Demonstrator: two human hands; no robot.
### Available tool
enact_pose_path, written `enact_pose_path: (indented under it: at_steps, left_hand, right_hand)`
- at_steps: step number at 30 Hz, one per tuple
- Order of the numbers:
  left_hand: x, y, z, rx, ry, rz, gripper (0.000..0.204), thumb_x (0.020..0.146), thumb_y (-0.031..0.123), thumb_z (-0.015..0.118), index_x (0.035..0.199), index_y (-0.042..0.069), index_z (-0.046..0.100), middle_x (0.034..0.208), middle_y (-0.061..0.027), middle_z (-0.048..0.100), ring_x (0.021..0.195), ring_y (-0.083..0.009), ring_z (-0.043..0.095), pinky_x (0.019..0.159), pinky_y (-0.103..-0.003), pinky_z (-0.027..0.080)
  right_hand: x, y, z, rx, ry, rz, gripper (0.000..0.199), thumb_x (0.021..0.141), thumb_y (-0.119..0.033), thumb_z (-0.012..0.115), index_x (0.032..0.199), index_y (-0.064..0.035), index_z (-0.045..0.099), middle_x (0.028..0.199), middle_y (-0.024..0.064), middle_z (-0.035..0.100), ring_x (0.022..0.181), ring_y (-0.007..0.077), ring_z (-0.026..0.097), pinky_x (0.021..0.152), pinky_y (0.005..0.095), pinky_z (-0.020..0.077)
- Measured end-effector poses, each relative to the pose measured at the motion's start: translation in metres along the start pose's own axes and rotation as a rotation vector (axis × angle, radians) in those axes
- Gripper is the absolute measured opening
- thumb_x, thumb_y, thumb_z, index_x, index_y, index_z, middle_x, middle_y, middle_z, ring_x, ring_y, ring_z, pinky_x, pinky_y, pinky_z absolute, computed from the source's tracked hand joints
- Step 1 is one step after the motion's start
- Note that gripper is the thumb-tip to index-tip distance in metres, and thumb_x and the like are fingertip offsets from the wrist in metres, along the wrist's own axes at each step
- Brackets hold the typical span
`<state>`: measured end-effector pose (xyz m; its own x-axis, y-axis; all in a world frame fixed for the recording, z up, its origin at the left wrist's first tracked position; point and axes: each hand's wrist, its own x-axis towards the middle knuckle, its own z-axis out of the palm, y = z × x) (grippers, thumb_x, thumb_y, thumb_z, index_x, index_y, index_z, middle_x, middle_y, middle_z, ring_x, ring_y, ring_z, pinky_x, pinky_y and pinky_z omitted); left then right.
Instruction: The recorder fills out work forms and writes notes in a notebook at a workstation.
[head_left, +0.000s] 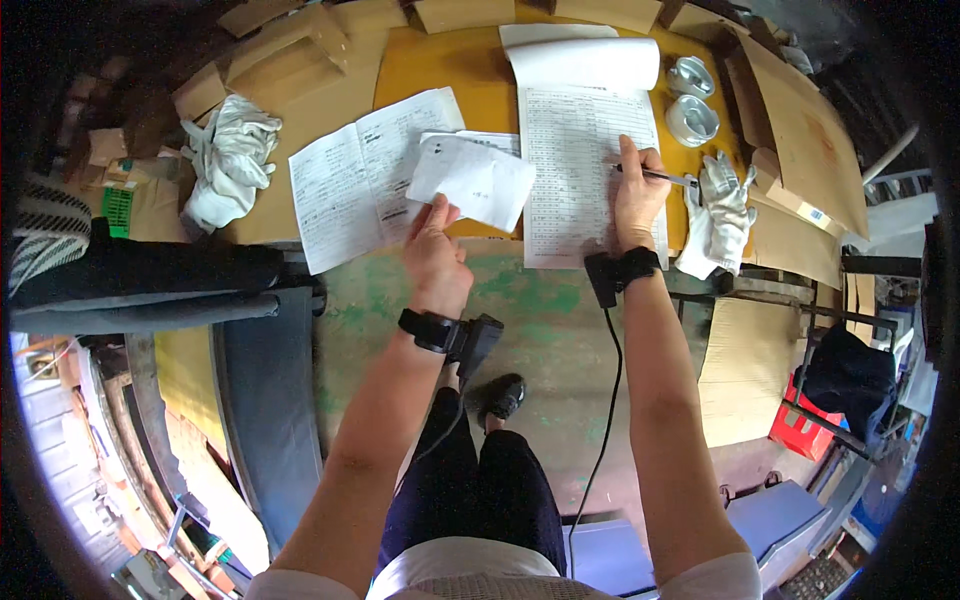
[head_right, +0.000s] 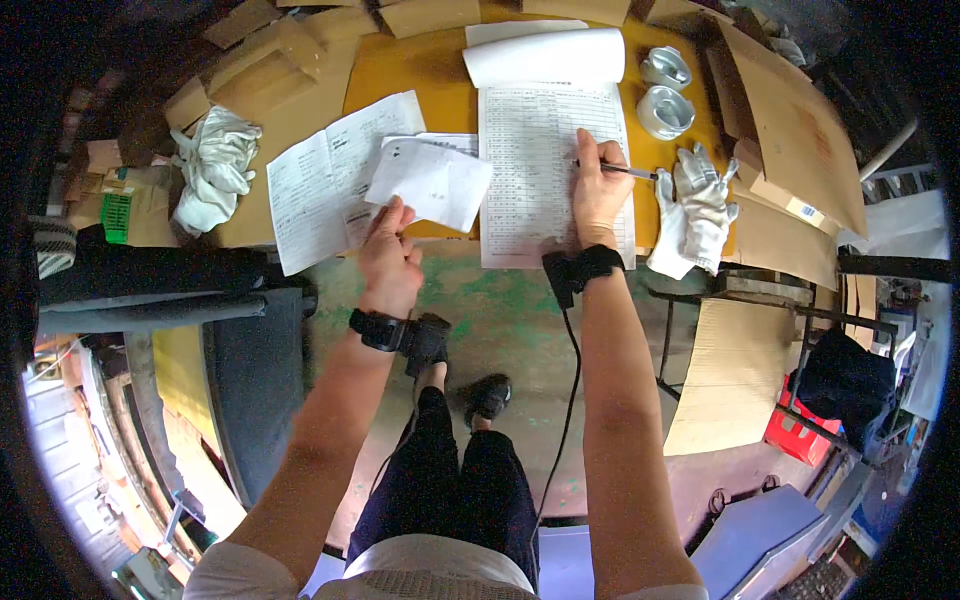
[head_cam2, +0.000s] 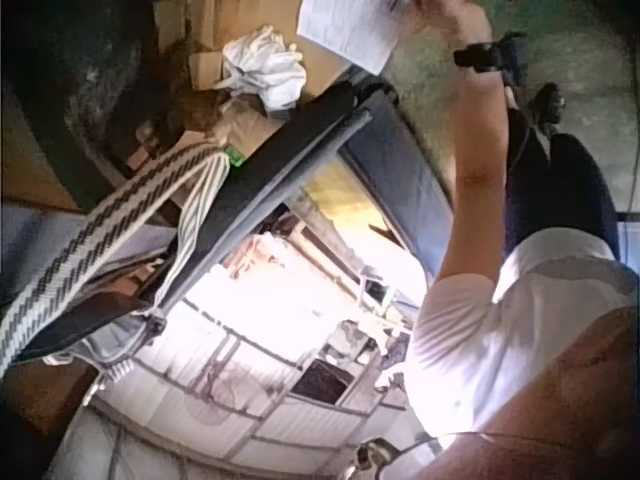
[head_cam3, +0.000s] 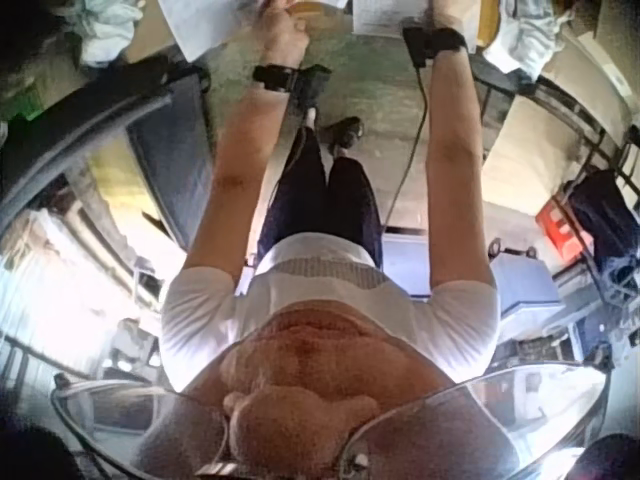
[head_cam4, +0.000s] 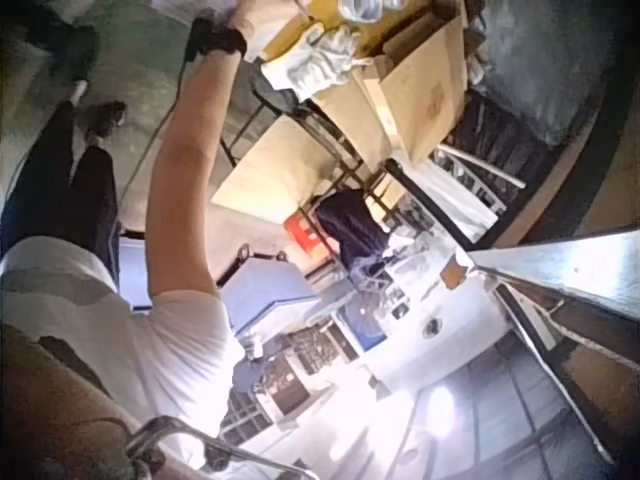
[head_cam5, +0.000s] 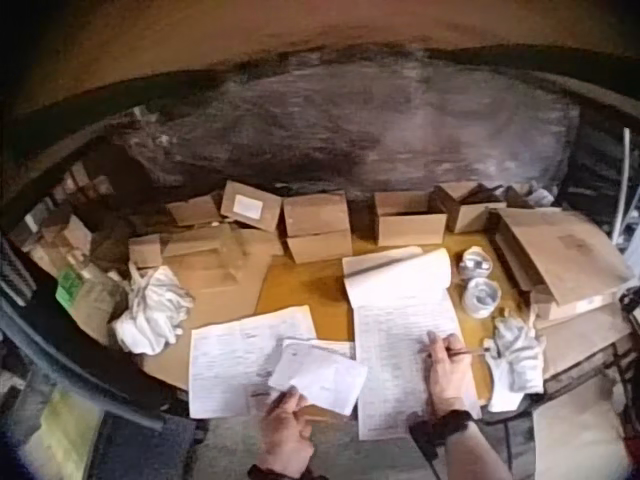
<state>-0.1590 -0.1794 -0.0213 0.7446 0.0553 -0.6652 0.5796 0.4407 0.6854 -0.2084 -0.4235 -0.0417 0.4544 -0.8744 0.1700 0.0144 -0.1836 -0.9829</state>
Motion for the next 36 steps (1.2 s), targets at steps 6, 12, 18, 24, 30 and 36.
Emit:
enact_pose_path:
  at_steps: [6,12,18,24,30,36]
  left_hand:
    - [0.002,-0.007,-0.004,-0.054,-0.049,-0.094,0.019,0.090,0.023,0.071,0.102,0.009,0.065,0.099,-0.0070,0.072,0.046,-0.0048,0.029,0.044,-0.024,0.023]
    - [-0.002,-0.008,0.003,-0.053,-0.046,-0.152,0.017,0.091,0.022,0.070,0.098,0.008,0.065,0.099,-0.0107,0.072,0.044,-0.0045,0.029,0.043,-0.023,0.023]
    - [0.003,-0.014,0.002,0.029,-0.038,-0.178,0.016,0.091,0.027,0.069,0.098,0.013,0.064,0.097,-0.0024,0.073,0.047,-0.0058,0.026,0.045,-0.024,0.023]
    - [0.004,-0.016,0.001,0.010,-0.048,-0.178,0.016,0.090,0.027,0.071,0.093,0.013,0.065,0.097,-0.0027,0.073,0.046,-0.0055,0.027,0.043,-0.023,0.021]
    - [0.003,-0.014,-0.001,-0.036,-0.018,-0.137,0.018,0.091,0.024,0.070,0.098,0.008,0.064,0.092,-0.0096,0.072,0.044,-0.0046,0.031,0.041,-0.022,0.025]
    - [0.008,-0.018,-0.001,0.049,-0.010,-0.153,0.017,0.090,0.029,0.071,0.093,0.014,0.065,0.099,-0.0028,0.074,0.044,-0.0050,0.027,0.041,-0.023,0.020]
  right_hand:
    - [0.003,0.005,0.000,-0.030,0.018,-0.030,0.037,0.087,-0.019,0.075,0.063,0.0002,0.054,0.060,-0.0029,0.046,0.061,0.0069,0.038,0.055,0.0250,0.0347]
    - [0.001,-0.001,0.000,-0.063,0.024,-0.043,0.038,0.088,-0.020,0.074,0.063,0.0002,0.053,0.060,-0.0034,0.046,0.062,0.0071,0.037,0.056,0.0248,0.0351]
    - [0.001,-0.001,0.000,-0.072,0.018,-0.029,0.040,0.088,-0.022,0.075,0.064,0.0008,0.053,0.061,-0.0024,0.046,0.062,0.0083,0.037,0.057,0.0256,0.0359]
    - [0.000,0.000,0.002,-0.035,0.015,-0.037,0.041,0.089,-0.023,0.073,0.061,-0.0053,0.049,0.061,-0.0053,0.045,0.061,0.0063,0.035,0.057,0.0239,0.0320]
    - [-0.001,-0.001,0.002,-0.079,0.015,-0.047,0.041,0.089,-0.023,0.073,0.061,-0.0054,0.049,0.061,-0.0051,0.044,0.061,0.0063,0.035,0.057,0.0240,0.0317]
    - [0.000,0.002,0.004,0.116,0.051,0.065,0.043,0.089,-0.014,0.072,0.060,-0.0119,0.040,0.062,-0.0081,0.040,0.061,0.0057,0.032,0.053,0.0256,0.0274]
